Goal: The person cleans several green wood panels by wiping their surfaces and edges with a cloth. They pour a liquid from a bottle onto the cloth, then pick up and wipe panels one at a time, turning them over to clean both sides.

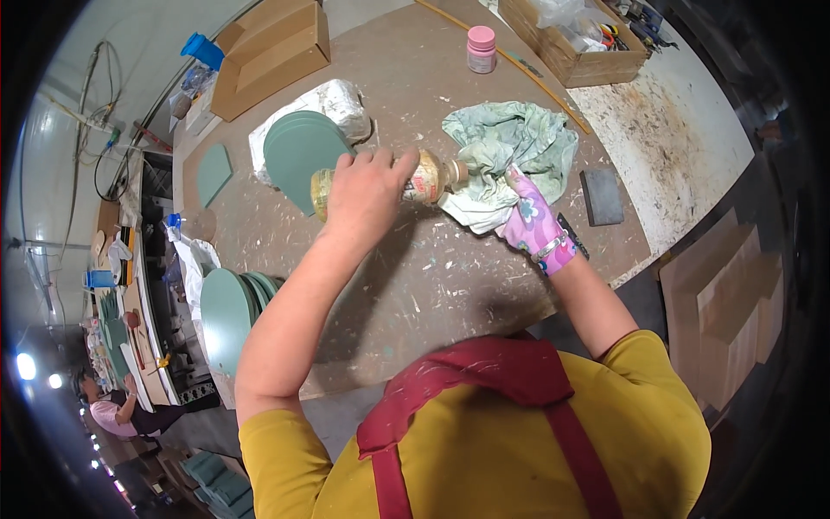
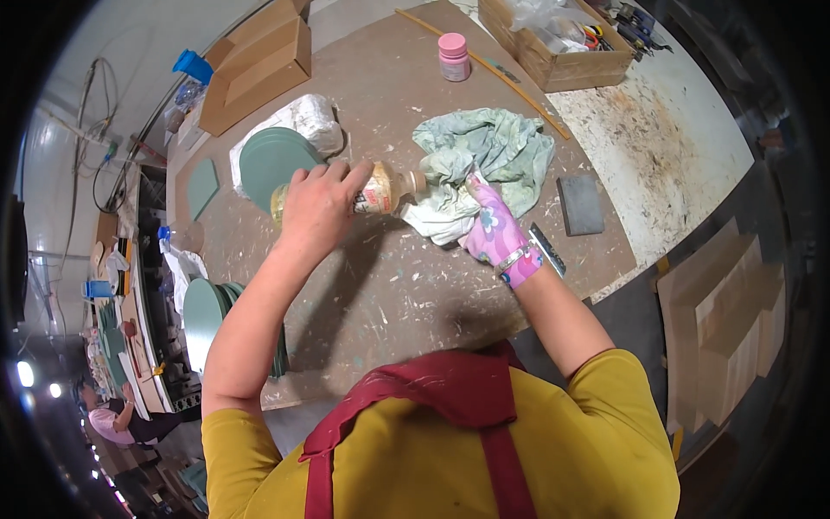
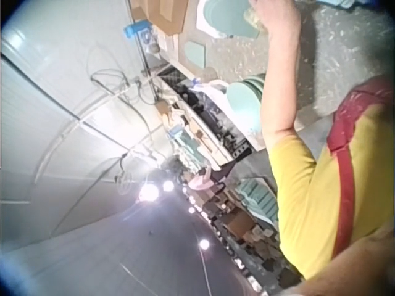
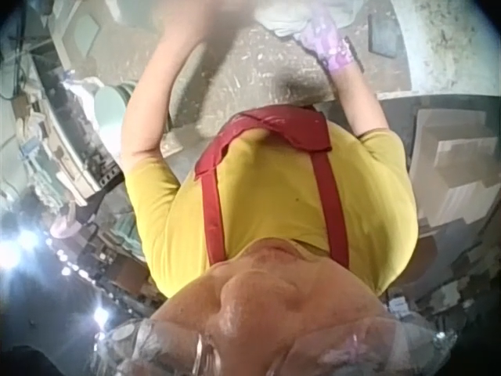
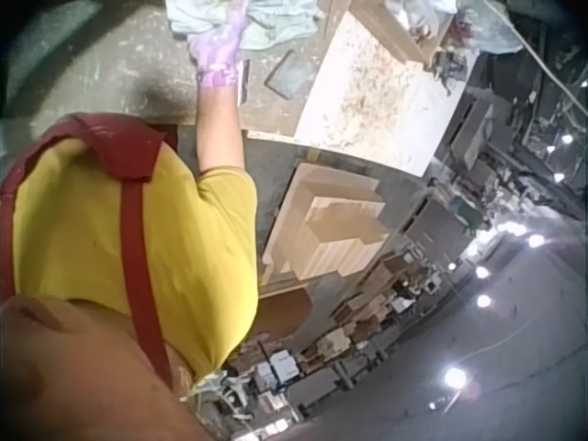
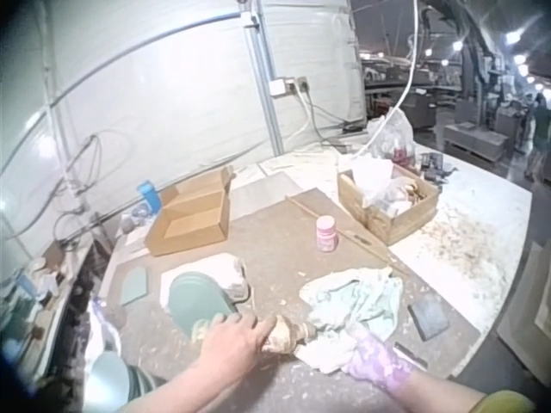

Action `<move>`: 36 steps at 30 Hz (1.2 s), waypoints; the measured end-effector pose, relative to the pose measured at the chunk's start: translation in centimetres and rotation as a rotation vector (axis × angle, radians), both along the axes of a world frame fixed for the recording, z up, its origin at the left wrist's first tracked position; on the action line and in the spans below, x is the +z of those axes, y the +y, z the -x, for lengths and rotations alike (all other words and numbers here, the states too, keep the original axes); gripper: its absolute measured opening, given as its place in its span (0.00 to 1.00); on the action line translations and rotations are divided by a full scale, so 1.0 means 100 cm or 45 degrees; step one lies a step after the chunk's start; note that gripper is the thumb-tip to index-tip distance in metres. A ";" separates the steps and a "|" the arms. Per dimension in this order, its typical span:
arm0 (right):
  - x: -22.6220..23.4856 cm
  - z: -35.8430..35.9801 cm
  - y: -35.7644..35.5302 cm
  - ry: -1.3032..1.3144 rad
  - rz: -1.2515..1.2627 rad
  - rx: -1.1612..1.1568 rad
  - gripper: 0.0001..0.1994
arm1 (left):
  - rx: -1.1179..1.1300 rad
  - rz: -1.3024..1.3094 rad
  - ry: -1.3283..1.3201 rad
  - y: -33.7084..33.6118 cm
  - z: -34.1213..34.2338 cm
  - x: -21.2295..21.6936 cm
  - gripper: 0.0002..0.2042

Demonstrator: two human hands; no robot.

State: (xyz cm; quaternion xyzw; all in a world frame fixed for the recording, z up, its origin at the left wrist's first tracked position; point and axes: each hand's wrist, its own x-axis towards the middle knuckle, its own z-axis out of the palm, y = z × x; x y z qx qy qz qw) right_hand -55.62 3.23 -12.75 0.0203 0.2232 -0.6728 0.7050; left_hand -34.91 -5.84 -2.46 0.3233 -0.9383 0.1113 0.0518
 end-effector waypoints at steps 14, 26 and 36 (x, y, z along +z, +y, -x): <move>-0.013 0.009 -0.001 -0.017 0.057 0.097 0.22 | 0.085 -0.135 -0.063 -0.004 -0.006 -0.014 0.24; 0.013 0.016 -0.048 0.100 0.154 0.174 0.20 | 0.395 -1.174 1.775 -0.072 0.033 -0.093 0.41; -0.008 0.021 -0.009 -0.003 -0.034 0.176 0.25 | 0.743 -0.491 1.553 -0.016 -0.035 -0.094 0.35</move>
